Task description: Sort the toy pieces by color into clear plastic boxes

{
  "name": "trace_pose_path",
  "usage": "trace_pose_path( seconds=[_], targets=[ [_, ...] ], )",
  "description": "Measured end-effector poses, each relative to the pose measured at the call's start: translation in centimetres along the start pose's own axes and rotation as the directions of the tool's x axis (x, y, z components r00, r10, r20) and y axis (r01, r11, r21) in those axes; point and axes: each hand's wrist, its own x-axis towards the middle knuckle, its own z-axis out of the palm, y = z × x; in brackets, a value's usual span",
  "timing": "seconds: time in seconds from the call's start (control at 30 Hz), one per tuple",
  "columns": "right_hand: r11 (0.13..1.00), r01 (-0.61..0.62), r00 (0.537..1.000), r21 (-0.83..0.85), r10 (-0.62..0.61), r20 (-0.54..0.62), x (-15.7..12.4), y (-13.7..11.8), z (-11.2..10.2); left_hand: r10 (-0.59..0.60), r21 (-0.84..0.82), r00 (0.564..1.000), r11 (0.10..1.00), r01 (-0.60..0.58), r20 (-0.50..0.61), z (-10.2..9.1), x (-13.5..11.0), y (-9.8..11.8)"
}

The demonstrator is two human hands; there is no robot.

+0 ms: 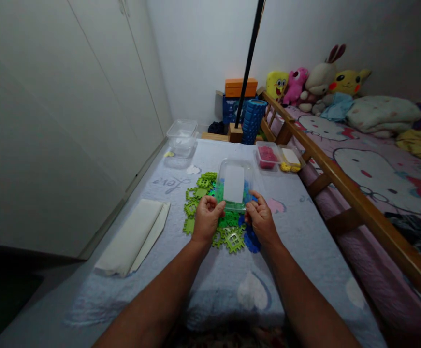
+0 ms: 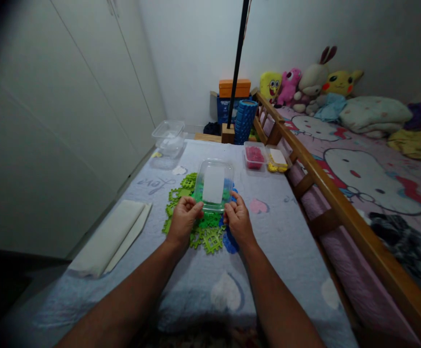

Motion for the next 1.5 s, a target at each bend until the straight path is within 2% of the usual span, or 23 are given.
trace_pose_path(
  seconds=[0.13, 0.23, 0.37, 0.57, 0.73, 0.97, 1.27, 1.5],
  targets=[
    [1.0, -0.006, 0.999, -0.004, 0.007, 0.039, -0.3, -0.2, 0.3, 0.002, -0.002, 0.999, 1.0, -0.002, -0.038, -0.2, 0.2, 1.1],
    [1.0, 0.024, 0.999, -0.02, -0.023, 0.037, -0.4, -0.1, 0.3, 0.036, -0.008, 0.993, 0.999, -0.037, -0.11, -1.2, 0.9, 2.8],
    [0.993, 0.082, 0.996, -0.084, -0.084, -0.024, -0.2, 0.2, -0.2, 0.065, -0.016, 0.968, 0.997, -0.071, -0.243, -4.0, 2.8, 5.6],
    [0.98, 0.12, 0.988, -0.159, -0.133, -0.075, 0.0, 0.6, -0.7, 0.007, -0.055, 0.883, 0.998, -0.038, -0.47, -8.8, 7.4, 8.2],
    [0.972, 0.118, 0.987, -0.204, -0.138, -0.085, 0.1, 0.8, -0.8, -0.077, -0.054, 0.821, 0.997, 0.056, -0.566, -10.7, 10.7, 8.2],
    [0.966, 0.129, 0.983, -0.224, -0.154, -0.097, 0.2, 0.9, -1.0, -0.112, -0.077, 0.773, 0.994, 0.082, -0.624, -11.3, 13.7, 7.3],
    [0.955, 0.125, 0.982, -0.27, -0.158, -0.105, 0.3, 1.0, -1.1, -0.083, -0.141, 0.75, 0.99, -0.015, -0.656, -12.0, 16.1, 5.8],
    [0.953, 0.121, 0.982, -0.278, -0.156, -0.106, 0.2, 0.8, -1.1, -0.054, -0.098, 0.733, 0.995, -0.018, -0.678, -12.3, 16.9, 5.9]
  ],
)
